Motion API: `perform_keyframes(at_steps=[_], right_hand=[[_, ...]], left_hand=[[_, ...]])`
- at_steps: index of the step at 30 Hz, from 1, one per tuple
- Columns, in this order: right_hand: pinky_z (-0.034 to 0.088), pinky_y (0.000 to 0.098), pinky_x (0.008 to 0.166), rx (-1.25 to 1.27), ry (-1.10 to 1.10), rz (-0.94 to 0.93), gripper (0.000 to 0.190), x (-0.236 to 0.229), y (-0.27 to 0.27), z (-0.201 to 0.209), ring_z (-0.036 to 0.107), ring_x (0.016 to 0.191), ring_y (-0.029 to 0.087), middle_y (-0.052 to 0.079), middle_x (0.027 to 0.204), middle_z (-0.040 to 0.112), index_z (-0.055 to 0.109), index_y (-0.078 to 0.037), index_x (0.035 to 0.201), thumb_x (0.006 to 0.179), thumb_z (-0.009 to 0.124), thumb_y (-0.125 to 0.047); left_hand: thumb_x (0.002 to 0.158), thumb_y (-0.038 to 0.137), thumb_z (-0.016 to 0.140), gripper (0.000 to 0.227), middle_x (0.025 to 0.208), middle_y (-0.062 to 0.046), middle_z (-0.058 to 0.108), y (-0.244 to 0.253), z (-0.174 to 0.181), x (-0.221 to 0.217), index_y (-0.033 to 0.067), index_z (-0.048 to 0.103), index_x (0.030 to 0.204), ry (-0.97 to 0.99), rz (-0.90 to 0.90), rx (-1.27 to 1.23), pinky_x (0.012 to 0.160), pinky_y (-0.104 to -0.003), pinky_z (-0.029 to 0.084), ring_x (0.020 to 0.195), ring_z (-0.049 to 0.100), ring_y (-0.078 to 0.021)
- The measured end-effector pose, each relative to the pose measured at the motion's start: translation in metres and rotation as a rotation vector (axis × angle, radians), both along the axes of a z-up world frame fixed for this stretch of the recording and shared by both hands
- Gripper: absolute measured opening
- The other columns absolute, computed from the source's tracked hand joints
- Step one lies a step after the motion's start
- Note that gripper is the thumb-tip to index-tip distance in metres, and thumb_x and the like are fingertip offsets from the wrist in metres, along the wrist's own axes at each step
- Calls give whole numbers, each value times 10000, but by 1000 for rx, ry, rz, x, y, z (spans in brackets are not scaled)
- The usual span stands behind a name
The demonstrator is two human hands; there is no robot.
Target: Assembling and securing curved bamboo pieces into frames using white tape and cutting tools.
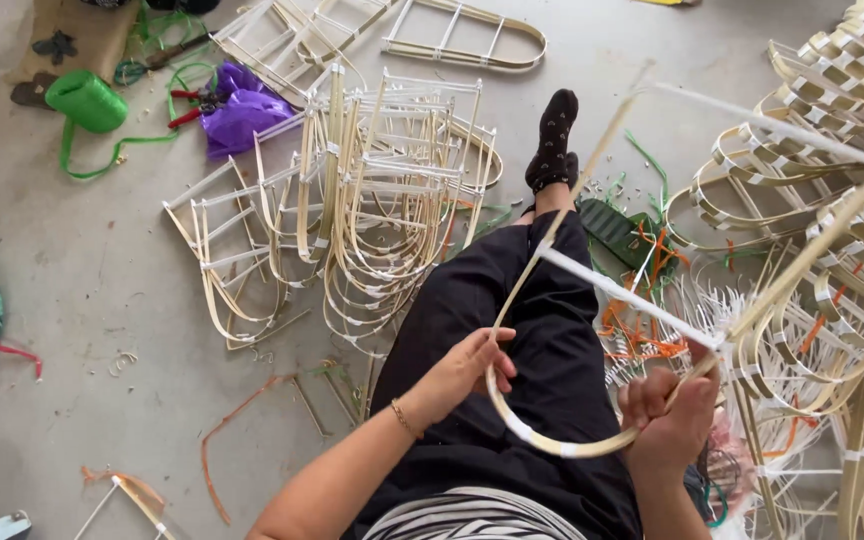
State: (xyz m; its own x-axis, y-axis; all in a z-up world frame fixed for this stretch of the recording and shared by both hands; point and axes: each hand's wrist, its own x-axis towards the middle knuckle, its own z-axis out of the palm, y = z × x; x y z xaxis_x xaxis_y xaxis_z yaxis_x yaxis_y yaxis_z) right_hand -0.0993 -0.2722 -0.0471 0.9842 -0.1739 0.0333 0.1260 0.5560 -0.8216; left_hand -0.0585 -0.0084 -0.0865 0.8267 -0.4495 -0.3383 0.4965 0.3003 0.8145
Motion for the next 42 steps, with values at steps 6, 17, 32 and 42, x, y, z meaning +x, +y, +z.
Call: perform_keyframes(at_steps=[6,17,32,42], right_hand=[[524,349,768,-144,-76,136,658,13,20,4,571,811,151,65,937,565,231,-162,1632,1079,474,-423],[529,282,859,-621,234,494,572,12,-13,-84,602,937,102,39,1101,612,428,-99,1512,969,601,-151],[485,243,778,-669,405,586,444,16,-21,-134,566,858,81,23,957,610,580,-88,1422,998,635,-204],[542,309,657,-231,847,-130,392,54,-182,-239,627,782,136,16,1033,659,563,-144,1367,992,607,-248]], left_hand=[[1082,389,542,387,607,104,377,38,16,16,24,627,1180,53,462,-203,462,-222,391,493,370,-14],[982,286,695,692,1296,-223,557,229,-96,84,-30,396,1520,-589,784,1357,1007,-474,475,1175,569,-350],[865,419,699,559,1531,-143,460,0,-77,72,141,615,1343,-1021,-140,1561,1163,-599,244,1454,351,-373],[903,503,608,520,1499,-103,537,6,-71,66,207,654,1328,-1121,-225,1782,1168,-547,309,1400,476,-301]])
